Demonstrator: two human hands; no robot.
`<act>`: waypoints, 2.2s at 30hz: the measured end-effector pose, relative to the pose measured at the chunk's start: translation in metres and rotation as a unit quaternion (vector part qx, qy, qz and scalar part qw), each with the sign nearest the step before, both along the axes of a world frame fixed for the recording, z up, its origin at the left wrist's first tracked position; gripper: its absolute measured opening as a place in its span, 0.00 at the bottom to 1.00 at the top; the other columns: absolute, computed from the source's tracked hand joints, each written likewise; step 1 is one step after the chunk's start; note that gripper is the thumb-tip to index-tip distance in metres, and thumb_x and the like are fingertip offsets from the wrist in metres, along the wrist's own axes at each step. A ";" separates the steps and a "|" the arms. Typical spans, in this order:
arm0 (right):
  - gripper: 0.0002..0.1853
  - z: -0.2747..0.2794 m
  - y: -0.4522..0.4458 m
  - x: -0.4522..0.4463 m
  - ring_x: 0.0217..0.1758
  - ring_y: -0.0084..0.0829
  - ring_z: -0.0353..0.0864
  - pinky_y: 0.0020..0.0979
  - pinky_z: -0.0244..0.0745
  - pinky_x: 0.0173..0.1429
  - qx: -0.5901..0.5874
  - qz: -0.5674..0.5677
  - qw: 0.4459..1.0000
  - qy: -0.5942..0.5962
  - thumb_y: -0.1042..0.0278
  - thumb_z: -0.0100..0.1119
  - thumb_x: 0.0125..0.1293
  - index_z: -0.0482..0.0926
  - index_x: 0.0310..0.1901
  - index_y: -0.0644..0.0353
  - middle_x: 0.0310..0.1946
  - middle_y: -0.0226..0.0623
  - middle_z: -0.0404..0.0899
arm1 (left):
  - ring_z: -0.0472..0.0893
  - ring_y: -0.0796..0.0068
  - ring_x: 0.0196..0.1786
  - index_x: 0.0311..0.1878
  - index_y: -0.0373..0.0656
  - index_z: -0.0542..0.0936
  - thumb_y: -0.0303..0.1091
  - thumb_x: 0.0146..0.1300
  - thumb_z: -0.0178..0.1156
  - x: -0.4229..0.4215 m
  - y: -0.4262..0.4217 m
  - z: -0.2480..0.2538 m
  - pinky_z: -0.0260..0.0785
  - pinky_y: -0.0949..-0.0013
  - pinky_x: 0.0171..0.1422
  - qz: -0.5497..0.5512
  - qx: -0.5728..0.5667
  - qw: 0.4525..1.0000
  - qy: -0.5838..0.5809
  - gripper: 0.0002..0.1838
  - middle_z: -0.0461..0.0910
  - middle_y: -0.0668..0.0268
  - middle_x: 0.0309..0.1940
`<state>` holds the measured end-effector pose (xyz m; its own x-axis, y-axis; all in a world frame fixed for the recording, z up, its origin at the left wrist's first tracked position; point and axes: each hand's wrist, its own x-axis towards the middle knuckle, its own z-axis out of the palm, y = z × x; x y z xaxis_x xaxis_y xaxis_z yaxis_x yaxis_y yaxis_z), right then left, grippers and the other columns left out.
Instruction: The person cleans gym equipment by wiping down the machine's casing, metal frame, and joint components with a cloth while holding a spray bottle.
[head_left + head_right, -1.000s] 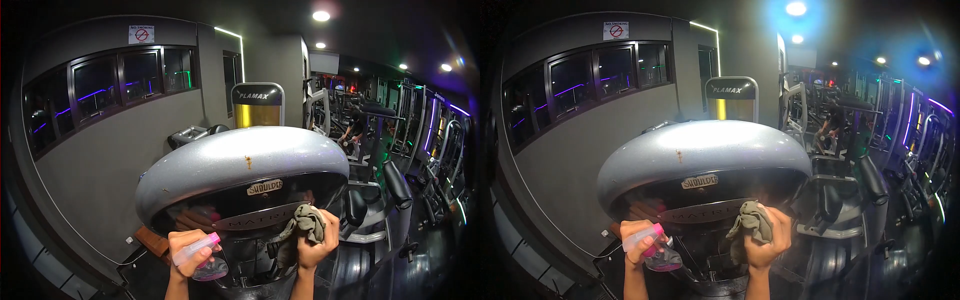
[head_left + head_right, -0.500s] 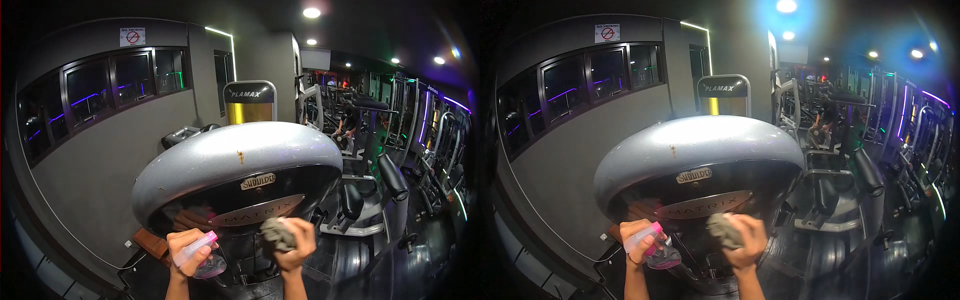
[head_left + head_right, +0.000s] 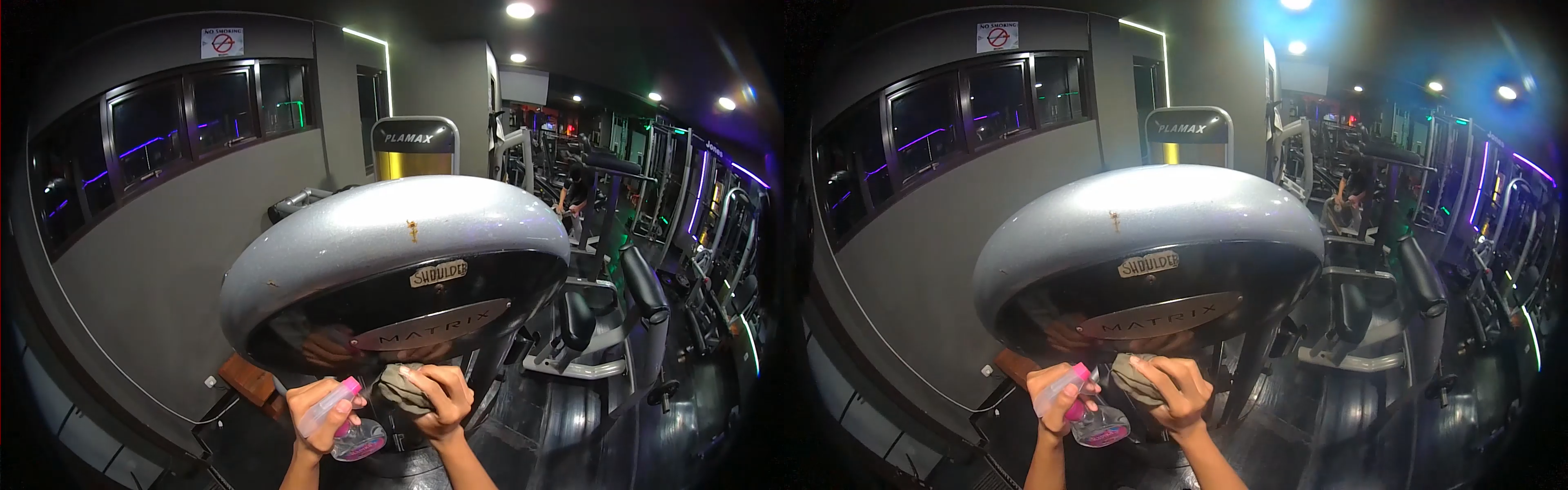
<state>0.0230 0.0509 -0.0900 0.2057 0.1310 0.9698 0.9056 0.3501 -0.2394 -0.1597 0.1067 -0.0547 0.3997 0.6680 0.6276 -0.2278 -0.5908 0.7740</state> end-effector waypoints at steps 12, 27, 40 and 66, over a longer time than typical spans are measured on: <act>0.19 -0.004 -0.014 0.046 0.44 0.42 0.81 0.37 0.76 0.51 0.045 -0.140 0.977 0.154 0.73 0.70 0.43 0.83 0.42 0.61 0.40 0.42 0.82 | 0.81 0.75 0.21 0.31 0.28 0.82 0.39 0.60 0.59 -0.023 -0.003 -0.001 0.72 0.75 0.27 0.030 -0.034 0.999 0.024 0.18 0.83 0.58 0.25; 0.20 0.003 0.007 -0.030 0.34 0.30 0.79 0.30 0.77 0.35 -0.008 -0.055 0.998 0.011 0.64 0.73 0.42 0.88 0.43 0.47 0.37 0.27 0.84 | 0.81 0.76 0.21 0.32 0.26 0.81 0.41 0.63 0.59 -0.045 0.017 0.016 0.72 0.77 0.26 -0.018 -0.053 0.998 -0.022 0.20 0.83 0.54 0.27; 0.19 0.023 0.001 -0.052 0.35 0.35 0.81 0.33 0.76 0.39 0.002 -0.125 0.989 0.080 0.69 0.72 0.41 0.87 0.41 0.52 0.35 0.34 0.82 | 0.79 0.78 0.20 0.30 0.29 0.81 0.40 0.62 0.59 -0.060 0.047 0.029 0.71 0.77 0.26 -0.101 -0.009 0.994 -0.027 0.19 0.83 0.58 0.24; 0.19 0.061 -0.002 -0.058 0.35 0.35 0.83 0.32 0.77 0.38 0.021 -0.132 0.991 -0.013 0.62 0.75 0.48 0.83 0.43 0.55 0.35 0.34 0.83 | 0.80 0.76 0.18 0.28 0.30 0.83 0.37 0.58 0.61 -0.062 0.069 0.045 0.70 0.76 0.24 -0.139 0.047 0.989 0.003 0.16 0.82 0.59 0.21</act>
